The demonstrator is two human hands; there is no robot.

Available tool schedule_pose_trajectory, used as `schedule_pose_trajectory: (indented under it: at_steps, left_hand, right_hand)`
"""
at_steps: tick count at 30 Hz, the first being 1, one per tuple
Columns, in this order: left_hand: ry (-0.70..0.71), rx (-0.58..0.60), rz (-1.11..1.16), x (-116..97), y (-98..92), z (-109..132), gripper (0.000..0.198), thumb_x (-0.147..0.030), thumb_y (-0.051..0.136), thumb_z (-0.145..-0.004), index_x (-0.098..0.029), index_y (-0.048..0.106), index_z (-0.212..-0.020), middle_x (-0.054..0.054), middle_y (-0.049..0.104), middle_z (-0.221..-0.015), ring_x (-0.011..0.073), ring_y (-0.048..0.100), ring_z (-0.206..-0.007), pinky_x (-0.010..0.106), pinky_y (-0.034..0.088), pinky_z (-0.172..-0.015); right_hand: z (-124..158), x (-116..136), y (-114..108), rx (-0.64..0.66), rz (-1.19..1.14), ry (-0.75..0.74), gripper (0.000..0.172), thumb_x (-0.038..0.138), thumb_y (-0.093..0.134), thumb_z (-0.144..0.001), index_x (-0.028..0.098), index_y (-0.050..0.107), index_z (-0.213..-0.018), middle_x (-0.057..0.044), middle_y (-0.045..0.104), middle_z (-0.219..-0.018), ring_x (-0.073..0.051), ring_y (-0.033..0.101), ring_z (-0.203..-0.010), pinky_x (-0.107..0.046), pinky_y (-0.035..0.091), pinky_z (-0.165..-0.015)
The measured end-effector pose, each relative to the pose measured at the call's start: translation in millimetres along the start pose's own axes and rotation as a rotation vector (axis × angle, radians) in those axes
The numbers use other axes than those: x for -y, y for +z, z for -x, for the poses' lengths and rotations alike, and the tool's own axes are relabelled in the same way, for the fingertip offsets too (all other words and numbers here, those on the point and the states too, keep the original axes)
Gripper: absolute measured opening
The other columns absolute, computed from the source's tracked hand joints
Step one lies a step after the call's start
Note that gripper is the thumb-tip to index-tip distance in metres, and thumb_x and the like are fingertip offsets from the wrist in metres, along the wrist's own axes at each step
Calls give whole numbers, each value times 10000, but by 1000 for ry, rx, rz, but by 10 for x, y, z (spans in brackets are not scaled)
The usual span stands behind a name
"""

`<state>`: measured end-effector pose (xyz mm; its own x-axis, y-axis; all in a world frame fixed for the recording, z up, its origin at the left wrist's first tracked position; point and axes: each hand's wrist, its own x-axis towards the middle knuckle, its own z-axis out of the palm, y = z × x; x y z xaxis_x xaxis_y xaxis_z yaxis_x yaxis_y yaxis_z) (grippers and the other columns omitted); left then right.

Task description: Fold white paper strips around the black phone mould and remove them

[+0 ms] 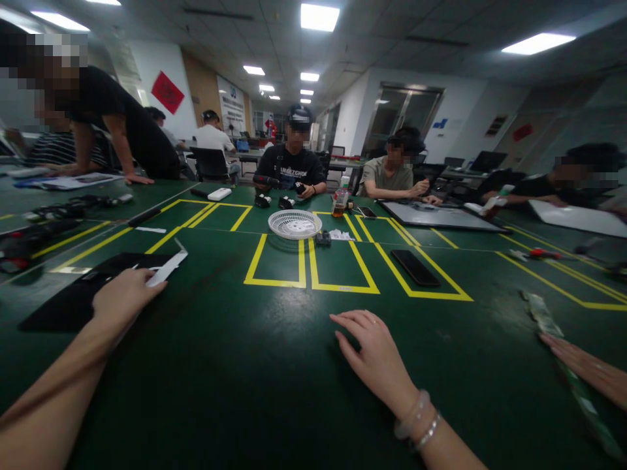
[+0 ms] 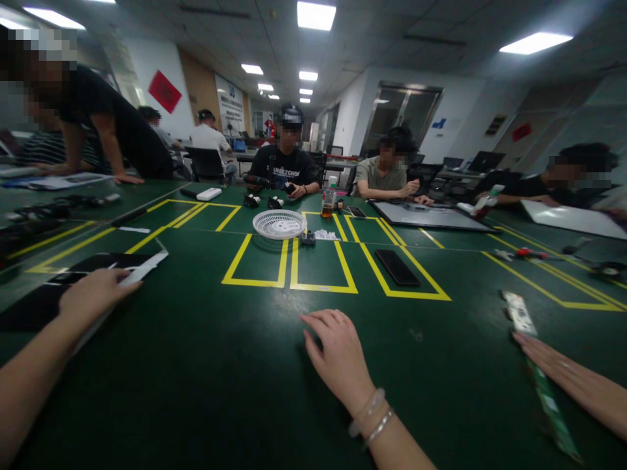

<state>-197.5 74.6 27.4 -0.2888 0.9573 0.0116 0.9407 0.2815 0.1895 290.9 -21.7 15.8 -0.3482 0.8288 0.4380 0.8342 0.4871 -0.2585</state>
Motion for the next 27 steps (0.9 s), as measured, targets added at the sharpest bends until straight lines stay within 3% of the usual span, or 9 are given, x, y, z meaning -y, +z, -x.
schedule_pose_trajectory:
  at_steps: [4,8,12,15,18,21,24,27]
  left_hand:
    - [308,-28,94,-427,76,107,574,-502,486,-905,-124,595,-1322,148,547,-1298,313,551,-1120,375,469,-921]
    - [637,39,208,-896,229,377,521,-520,513,-918,-205,609,-1322,87,556,-1296,271,577,-1090,314,499,-874]
    - [977,119,337,-1248,320,742,363,-348,557,-936,-256,630,-1280,56,582,-1245,235,590,-1087,300,496,-897]
    - [1111,167,372,-1401,341,952,357,-241,596,-928,-294,620,-1280,37,591,-1232,208,594,-1085,283,500,-894]
    - [1198,170,408,-1474,365,1060,322,-216,619,-927,-283,634,-1242,45,598,-1214,204,598,-1072,285,509,-883]
    - [1230,136,386,-1483,395,1056,320,-208,624,-926,-272,630,-1240,51,603,-1217,209,598,-1075,298,511,-886]
    - [1166,20,275,-1416,418,918,413,-248,663,-902,-288,597,-1308,59,592,-1275,252,561,-1160,380,469,-983]
    - [941,-122,162,-1225,432,641,589,-421,682,-876,-224,521,-1407,115,522,-1387,316,483,-1266,478,383,-1083]
  right_hand:
    - [9,16,-12,-16,-18,-34,384,203,541,-939,270,565,-1316,-60,673,-1198,-246,614,-1126,-554,440,-1050]
    - [7,39,-30,-24,-42,-101,433,203,534,-945,267,498,-1372,-67,659,-1219,-234,606,-1152,-542,414,-1088]
    - [12,109,-45,-1,-42,-164,388,228,588,-919,277,540,-1301,-77,614,-1317,-251,553,-1254,-549,393,-1112]
    - [25,190,-35,84,-45,-190,452,278,675,-865,270,539,-1296,-81,571,-1394,-280,489,-1335,-573,350,-1143]
    - [38,247,-14,200,-91,-189,548,277,676,-867,271,471,-1375,-63,634,-1319,-258,564,-1257,-566,321,-1162]
    - [45,237,-6,252,-156,-166,494,224,603,-919,289,466,-1388,-26,696,-1183,-204,658,-1076,-489,398,-1120]
    - [31,139,-16,177,-219,-77,434,251,598,-927,298,526,-1353,-28,702,-1144,-207,668,-1005,-394,538,-926]
    - [-15,-28,-21,-21,-360,105,395,321,586,-933,281,575,-1326,-62,689,-1170,-220,664,-976,-367,562,-810]
